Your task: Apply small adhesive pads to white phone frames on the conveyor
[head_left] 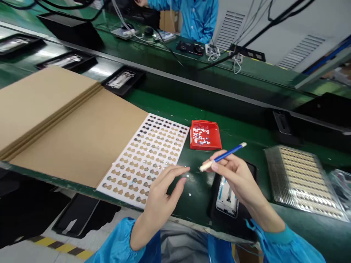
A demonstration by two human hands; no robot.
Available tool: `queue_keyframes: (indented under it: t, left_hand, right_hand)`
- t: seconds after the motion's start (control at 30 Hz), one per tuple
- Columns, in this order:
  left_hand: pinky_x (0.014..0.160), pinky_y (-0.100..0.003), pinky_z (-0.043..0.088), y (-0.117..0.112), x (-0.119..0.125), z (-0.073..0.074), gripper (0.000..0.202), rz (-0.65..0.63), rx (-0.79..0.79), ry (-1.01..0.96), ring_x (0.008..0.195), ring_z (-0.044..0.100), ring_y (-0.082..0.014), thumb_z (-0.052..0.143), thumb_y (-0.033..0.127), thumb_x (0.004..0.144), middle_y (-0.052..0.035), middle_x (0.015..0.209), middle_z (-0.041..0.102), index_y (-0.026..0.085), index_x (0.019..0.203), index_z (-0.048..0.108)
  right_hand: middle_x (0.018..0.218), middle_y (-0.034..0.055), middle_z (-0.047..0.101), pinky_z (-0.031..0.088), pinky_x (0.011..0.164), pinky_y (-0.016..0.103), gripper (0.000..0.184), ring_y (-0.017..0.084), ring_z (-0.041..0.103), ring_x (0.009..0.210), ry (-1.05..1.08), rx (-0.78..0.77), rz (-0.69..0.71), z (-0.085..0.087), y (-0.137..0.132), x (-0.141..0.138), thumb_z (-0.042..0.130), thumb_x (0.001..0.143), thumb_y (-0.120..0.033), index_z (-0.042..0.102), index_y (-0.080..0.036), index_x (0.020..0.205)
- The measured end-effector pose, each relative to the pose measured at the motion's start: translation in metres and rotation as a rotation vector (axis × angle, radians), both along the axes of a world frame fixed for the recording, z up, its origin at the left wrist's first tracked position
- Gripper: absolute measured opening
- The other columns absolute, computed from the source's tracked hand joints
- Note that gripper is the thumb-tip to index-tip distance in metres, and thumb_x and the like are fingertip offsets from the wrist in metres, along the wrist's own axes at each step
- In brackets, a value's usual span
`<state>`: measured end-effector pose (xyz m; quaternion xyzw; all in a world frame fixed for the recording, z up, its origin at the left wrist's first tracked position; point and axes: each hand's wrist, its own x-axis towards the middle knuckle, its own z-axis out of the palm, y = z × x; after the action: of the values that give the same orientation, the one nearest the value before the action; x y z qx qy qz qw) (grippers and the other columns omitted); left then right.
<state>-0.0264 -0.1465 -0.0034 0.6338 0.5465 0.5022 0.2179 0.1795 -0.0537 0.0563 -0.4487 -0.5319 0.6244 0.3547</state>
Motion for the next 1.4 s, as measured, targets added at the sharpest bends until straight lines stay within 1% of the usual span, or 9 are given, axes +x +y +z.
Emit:
queue_keyframes:
  t: [0.1,0.23,0.5,0.83,0.9,1.0,1.1,1.2,1.4]
  left_hand:
    - [0.083,-0.026,0.066,0.000,0.027,0.011,0.019,-0.121,-0.012,-0.194,0.092,0.080,-0.0162,0.060,0.020,0.109,-0.0036,0.105,0.082,0.023,0.117,0.076]
    - [0.074,-0.024,0.064,-0.006,0.054,0.004,0.012,-0.221,-0.032,-0.253,0.083,0.079,-0.0166,0.067,0.020,0.105,-0.0021,0.093,0.082,0.023,0.104,0.079]
    - [0.078,-0.020,0.063,-0.013,0.075,-0.008,0.013,-0.243,0.154,-0.113,0.080,0.078,-0.0125,0.068,0.010,0.104,-0.0008,0.092,0.081,0.021,0.103,0.076]
    - [0.076,-0.025,0.061,0.003,0.083,-0.014,0.015,-0.159,0.302,0.105,0.079,0.076,-0.0144,0.064,0.007,0.106,-0.0019,0.088,0.079,0.021,0.106,0.070]
    - [0.077,-0.025,0.060,0.005,0.085,-0.017,0.015,-0.174,0.282,0.116,0.079,0.075,-0.0142,0.061,0.008,0.106,-0.0014,0.088,0.077,0.021,0.103,0.068]
    - [0.079,-0.027,0.059,0.008,0.091,-0.026,0.018,-0.285,0.235,0.181,0.083,0.074,-0.0153,0.055,0.012,0.109,-0.0016,0.090,0.077,0.022,0.098,0.066]
    - [0.081,-0.029,0.057,0.010,0.095,-0.036,0.019,-0.368,0.222,0.271,0.091,0.076,-0.0175,0.051,0.015,0.111,-0.0031,0.097,0.079,0.021,0.100,0.065]
    - [0.082,-0.030,0.055,0.009,0.097,-0.043,0.019,-0.368,0.206,0.283,0.095,0.077,-0.0180,0.051,0.016,0.112,-0.0034,0.098,0.079,0.021,0.101,0.065]
    - [0.082,-0.031,0.054,0.007,0.098,-0.044,0.019,-0.358,0.175,0.279,0.094,0.077,-0.0188,0.050,0.016,0.112,-0.0026,0.096,0.079,0.022,0.100,0.064]
  right_hand:
    - [0.090,0.0059,0.087,0.070,0.088,0.041,0.040,0.026,0.085,0.085,0.039,-0.115,-0.095,-0.007,-0.042,0.021,0.096,0.082,-0.054,0.076,-0.024,0.097]
    - [0.085,0.0038,0.085,0.070,0.090,0.045,0.041,0.027,0.085,0.081,0.097,-0.204,-0.252,-0.023,-0.081,0.037,0.097,0.080,-0.056,0.075,-0.025,0.096]
    - [0.084,0.0025,0.085,0.069,0.087,0.035,0.042,0.021,0.083,0.077,0.228,-0.256,-0.407,-0.039,-0.108,0.055,0.100,0.078,-0.051,0.075,-0.022,0.095]
    - [0.086,0.0035,0.085,0.070,0.086,0.040,0.042,0.024,0.083,0.079,0.119,-0.167,-0.389,-0.045,-0.087,0.065,0.097,0.079,-0.055,0.076,-0.023,0.098]
    - [0.090,0.0048,0.085,0.070,0.082,0.040,0.040,0.025,0.083,0.082,0.028,-0.066,-0.392,-0.045,-0.074,0.073,0.094,0.083,-0.055,0.075,-0.024,0.099]
    - [0.098,0.0072,0.085,0.069,0.084,0.040,0.030,0.026,0.083,0.091,-0.235,0.246,-0.445,-0.046,-0.049,0.092,0.085,0.092,-0.050,0.072,-0.024,0.099]
    - [0.104,0.0079,0.084,0.069,0.084,0.039,0.014,0.026,0.083,0.094,-0.501,0.505,-0.362,-0.049,-0.026,0.108,0.072,0.101,-0.038,0.071,-0.024,0.099]
    - [0.108,0.0073,0.084,0.069,0.083,0.039,0.009,0.024,0.083,0.088,-0.658,0.595,-0.202,-0.055,-0.013,0.115,0.063,0.102,-0.029,0.071,-0.025,0.101]
    - [0.107,0.0068,0.085,0.065,0.077,0.035,0.009,0.024,0.083,0.080,-0.865,0.693,-0.069,-0.055,-0.009,0.118,0.061,0.106,-0.024,0.070,-0.024,0.108]
